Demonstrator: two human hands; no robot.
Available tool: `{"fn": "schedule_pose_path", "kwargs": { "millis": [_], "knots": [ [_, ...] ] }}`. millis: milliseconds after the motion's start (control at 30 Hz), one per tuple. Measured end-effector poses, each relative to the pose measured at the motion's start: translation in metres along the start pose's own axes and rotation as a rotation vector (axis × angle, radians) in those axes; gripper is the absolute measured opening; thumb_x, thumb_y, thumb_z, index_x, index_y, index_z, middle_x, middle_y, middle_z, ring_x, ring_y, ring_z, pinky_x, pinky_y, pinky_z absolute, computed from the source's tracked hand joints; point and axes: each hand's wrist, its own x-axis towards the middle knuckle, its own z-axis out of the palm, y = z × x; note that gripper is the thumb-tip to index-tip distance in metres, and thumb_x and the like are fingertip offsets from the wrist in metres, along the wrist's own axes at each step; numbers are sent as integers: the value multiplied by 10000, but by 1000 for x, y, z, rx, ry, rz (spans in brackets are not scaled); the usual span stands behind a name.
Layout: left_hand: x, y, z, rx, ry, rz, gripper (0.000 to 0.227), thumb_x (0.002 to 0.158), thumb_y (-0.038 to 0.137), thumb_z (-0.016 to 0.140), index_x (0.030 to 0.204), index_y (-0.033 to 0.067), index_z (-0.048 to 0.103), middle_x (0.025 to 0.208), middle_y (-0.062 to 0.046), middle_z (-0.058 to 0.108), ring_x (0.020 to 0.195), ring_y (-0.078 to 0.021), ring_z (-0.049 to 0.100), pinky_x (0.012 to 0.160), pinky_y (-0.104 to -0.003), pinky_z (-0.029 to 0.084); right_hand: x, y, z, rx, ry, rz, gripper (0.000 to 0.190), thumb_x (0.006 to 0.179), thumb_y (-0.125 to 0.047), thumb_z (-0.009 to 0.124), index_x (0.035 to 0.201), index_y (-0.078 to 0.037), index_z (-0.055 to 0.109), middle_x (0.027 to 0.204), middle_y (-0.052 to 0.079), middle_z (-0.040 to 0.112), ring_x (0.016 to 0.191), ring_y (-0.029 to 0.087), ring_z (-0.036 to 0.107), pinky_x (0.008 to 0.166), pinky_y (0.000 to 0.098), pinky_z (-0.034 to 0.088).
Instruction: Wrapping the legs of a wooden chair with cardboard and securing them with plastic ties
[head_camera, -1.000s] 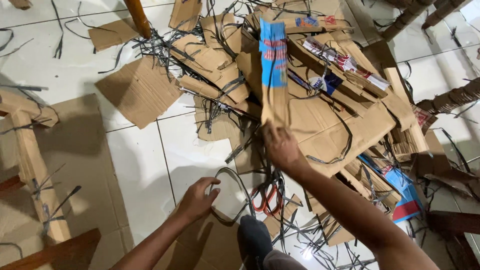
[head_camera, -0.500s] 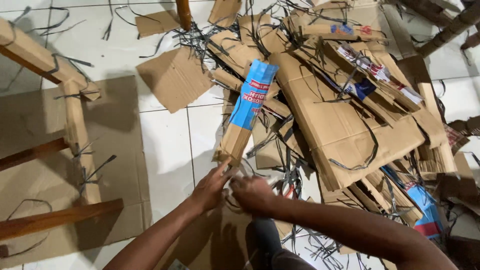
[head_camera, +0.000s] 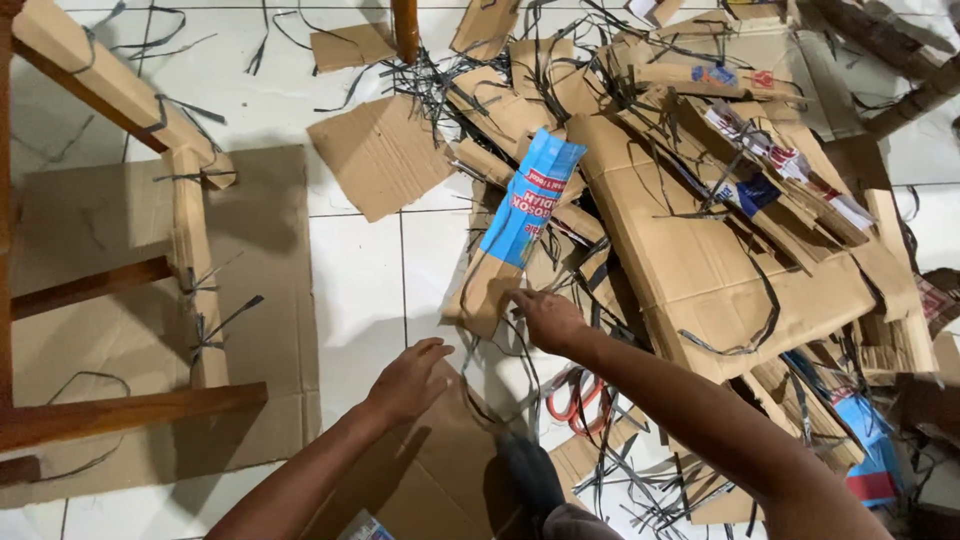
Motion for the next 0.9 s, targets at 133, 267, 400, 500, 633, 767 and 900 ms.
{"fn": "schedule_pose_path", "kwargs": {
  "millis": [133,267,400,500,633,767,900],
  "knots": [
    [-16,26,-19,-84,110,-56,587,949,301,589,1511,199,448,1519,-147,478,1347,-433,533,1053,-538,543,-4,-7,-3,-138,307,-251,254,932,-83,541,1137,-121,686,793,133,745,725,335,756,644,429,589],
    [-25,34,-32,-182,416,155,778,852,110,650,1574,178,367,1496,-153,479,1367,-431,484,1108,-560,455,20,-28,-11,-241,668,-498,132,937,-283,630,837,-207,669,810,13,632,758,235,676,671,341,504],
    [-24,27,-44,-250,795,300,927,686,-75,802,1525,32,423,1298,-252,571,1194,-446,584,1032,-529,484,29,-68,-51,-19,783,-703,300,1071,-406,462,950,-175,610,1103,63,649,1062,284,653,895,393,475],
    [-32,35,-62,-332,948,236,578,825,-85,683,1379,4,544,1471,-180,541,1314,-421,545,1073,-498,473,40,-74,-48,94,688,-632,238,1060,-340,511,1025,-128,613,775,87,622,741,309,699,688,396,560],
    [-36,23,-66,-430,1060,138,210,914,78,727,1115,36,687,1375,-131,625,1316,-361,577,1096,-490,451,34,-104,-102,245,589,-560,248,1059,-341,518,1129,-119,600,705,99,634,677,351,706,630,452,566],
    [-47,-2,-46,-512,920,-192,186,937,332,756,939,158,691,865,-39,634,843,-234,625,788,-388,537,47,-107,-138,397,156,-376,273,999,-339,565,1191,-150,604,779,209,698,844,471,710,776,563,556],
    [-67,2,-29,-498,799,-245,165,847,311,826,872,173,738,657,-116,678,659,-271,680,666,-363,567,55,-114,-151,769,-129,-246,211,974,-256,539,1020,-138,707,756,68,659,777,228,638,755,375,525]
  ]
}}
